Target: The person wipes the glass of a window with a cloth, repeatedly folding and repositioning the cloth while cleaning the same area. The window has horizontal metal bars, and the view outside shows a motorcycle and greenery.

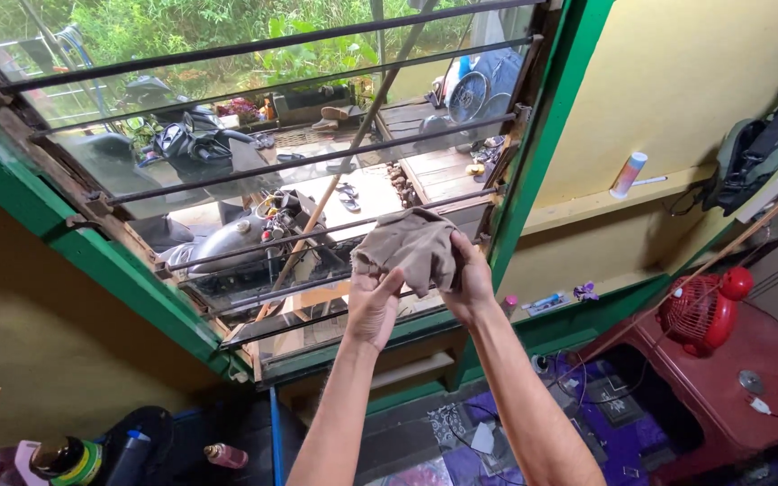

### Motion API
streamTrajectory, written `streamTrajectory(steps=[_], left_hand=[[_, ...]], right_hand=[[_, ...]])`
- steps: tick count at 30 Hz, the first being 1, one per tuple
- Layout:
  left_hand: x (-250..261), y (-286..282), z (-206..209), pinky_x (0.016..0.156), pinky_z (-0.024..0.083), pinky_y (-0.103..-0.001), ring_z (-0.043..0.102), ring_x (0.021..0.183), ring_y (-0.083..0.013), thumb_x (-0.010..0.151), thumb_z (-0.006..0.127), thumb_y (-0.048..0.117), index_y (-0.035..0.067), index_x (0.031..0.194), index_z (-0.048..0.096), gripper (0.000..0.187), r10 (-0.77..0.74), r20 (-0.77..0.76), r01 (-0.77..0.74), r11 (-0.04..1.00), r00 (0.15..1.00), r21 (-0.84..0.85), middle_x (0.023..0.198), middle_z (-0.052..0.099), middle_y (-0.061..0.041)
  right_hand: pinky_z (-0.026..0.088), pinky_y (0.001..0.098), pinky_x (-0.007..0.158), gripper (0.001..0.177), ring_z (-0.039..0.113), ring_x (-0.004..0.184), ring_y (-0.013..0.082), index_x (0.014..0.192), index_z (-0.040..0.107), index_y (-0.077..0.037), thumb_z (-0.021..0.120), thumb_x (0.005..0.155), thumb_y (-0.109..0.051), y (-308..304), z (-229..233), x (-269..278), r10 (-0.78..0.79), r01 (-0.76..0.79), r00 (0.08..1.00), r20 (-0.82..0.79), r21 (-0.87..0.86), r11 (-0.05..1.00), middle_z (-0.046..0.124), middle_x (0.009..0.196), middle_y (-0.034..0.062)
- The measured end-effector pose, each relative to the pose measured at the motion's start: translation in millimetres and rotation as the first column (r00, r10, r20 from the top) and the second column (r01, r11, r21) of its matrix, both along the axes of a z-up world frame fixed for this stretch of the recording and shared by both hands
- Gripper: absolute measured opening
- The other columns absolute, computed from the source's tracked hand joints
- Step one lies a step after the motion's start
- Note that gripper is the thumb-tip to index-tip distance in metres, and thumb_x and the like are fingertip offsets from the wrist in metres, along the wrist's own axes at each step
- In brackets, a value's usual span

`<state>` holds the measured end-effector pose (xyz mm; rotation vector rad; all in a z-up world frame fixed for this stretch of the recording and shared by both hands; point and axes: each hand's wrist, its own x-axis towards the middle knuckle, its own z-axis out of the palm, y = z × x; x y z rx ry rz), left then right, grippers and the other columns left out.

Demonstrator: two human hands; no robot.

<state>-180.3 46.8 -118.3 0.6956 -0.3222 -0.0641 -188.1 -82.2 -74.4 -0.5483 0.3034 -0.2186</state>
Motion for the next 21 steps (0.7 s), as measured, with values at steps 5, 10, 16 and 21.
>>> streamTrajectory(steps=[5, 10, 16, 21], left_hand=[[5, 0, -19, 0.098, 0.058, -0.045, 0.069, 0.111, -0.0256, 0.091, 0.071, 0.001, 0.011, 0.131, 0.062, 0.042, 0.139, -0.091, -0.132, 0.988, 0.986, 0.084, 0.124, 0.071, -0.011], [-2, 11, -17, 0.094, 0.060, -0.048, 0.070, 0.110, -0.0282, 0.097, 0.058, -0.003, 0.004, 0.132, 0.064, 0.036, 0.197, -0.108, -0.176, 0.968, 0.974, 0.179, 0.117, 0.072, -0.015], [-7, 23, -15, 0.100, 0.053, -0.039, 0.069, 0.115, -0.0228, 0.095, 0.057, -0.007, 0.006, 0.116, 0.071, 0.029, 0.273, 0.177, -0.324, 0.825, 0.946, 0.463, 0.113, 0.072, -0.011], [-24, 30, 12, 0.081, 0.051, -0.031, 0.054, 0.090, -0.0100, 0.091, 0.065, 0.000, 0.010, 0.106, 0.065, 0.018, 0.329, 0.184, -0.371, 0.714, 0.926, 0.594, 0.091, 0.059, 0.000]], right_hand=[[0.053, 0.0293, 0.055, 0.006, 0.071, 0.057, 0.0247, 0.089, 0.066, -0.014, 0.068, 0.083, -0.016, -21, -65, -5, 0.135, -0.132, 0.990, 0.033, -0.076, 0.988, 0.070, 0.071, 0.0093], [0.058, 0.0356, 0.071, 0.046, 0.074, 0.079, 0.0243, 0.127, 0.066, -0.009, 0.065, 0.082, -0.018, -15, -47, -33, 0.278, -0.246, 0.958, 0.071, -0.297, 0.923, 0.074, 0.101, 0.0115], [0.058, 0.0383, 0.091, 0.061, 0.070, 0.108, 0.0195, 0.141, 0.058, -0.007, 0.076, 0.087, -0.028, -15, -50, -22, 0.404, -0.263, 0.912, 0.074, -0.650, 0.713, 0.069, 0.128, 0.0114], [0.049, 0.0216, 0.064, 0.013, 0.059, 0.069, 0.0079, 0.101, 0.078, -0.012, 0.073, 0.089, -0.008, 6, -38, -13, 0.260, -0.092, 0.964, 0.049, -0.859, 0.504, 0.067, 0.075, -0.0005]])
